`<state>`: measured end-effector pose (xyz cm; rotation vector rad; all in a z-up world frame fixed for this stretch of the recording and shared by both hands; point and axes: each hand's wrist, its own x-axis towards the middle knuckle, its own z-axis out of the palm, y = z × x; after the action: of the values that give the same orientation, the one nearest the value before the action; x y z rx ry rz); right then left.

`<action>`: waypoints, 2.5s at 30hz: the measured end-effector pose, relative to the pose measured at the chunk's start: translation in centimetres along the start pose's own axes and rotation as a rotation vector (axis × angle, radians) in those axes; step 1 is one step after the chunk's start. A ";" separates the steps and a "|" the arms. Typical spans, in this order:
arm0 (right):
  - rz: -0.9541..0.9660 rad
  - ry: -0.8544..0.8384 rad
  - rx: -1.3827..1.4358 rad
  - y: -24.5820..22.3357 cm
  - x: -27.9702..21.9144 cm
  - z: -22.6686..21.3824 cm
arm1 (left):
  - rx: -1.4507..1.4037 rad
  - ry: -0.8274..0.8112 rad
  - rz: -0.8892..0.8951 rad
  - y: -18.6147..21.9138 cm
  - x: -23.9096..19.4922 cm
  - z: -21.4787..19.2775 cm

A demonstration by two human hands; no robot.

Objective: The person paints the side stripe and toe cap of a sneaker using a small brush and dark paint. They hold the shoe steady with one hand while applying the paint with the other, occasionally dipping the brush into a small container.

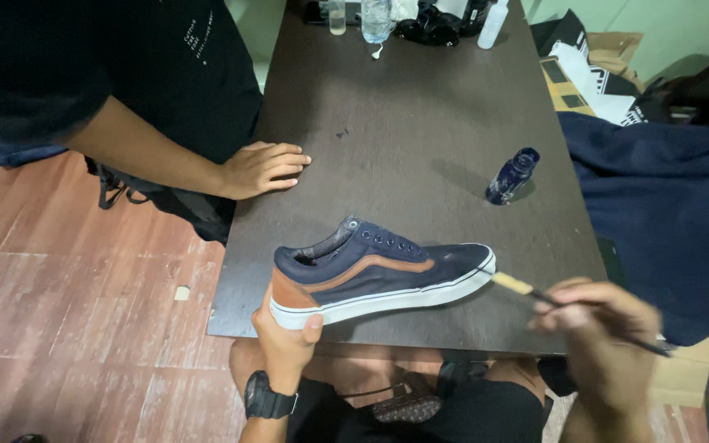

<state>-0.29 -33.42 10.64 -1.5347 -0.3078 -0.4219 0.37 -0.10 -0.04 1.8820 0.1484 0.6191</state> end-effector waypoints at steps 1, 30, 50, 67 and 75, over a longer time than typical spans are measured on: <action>0.031 -0.025 -0.037 -0.4 -0.2 1.4 | -0.009 0.000 -0.003 -0.1 0.0 0.1; -0.147 -0.037 -0.558 -2.5 -1.0 7.1 | 0.017 0.004 0.010 0.1 -0.1 -0.1; -0.066 -0.019 -0.685 -3.6 -2.2 8.2 | 0.005 0.027 -0.010 -0.1 -0.2 0.1; 0.061 0.130 -0.752 -4.2 -3.5 7.8 | -0.006 0.002 -0.113 1.6 -0.9 1.0; 0.009 0.135 -0.747 -2.6 -3.9 5.5 | 0.031 -0.018 -0.157 1.4 -2.0 1.9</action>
<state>-4.56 -27.67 11.28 -2.2181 -0.0264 -0.6771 -0.68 -2.98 0.02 1.8846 0.2925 0.4948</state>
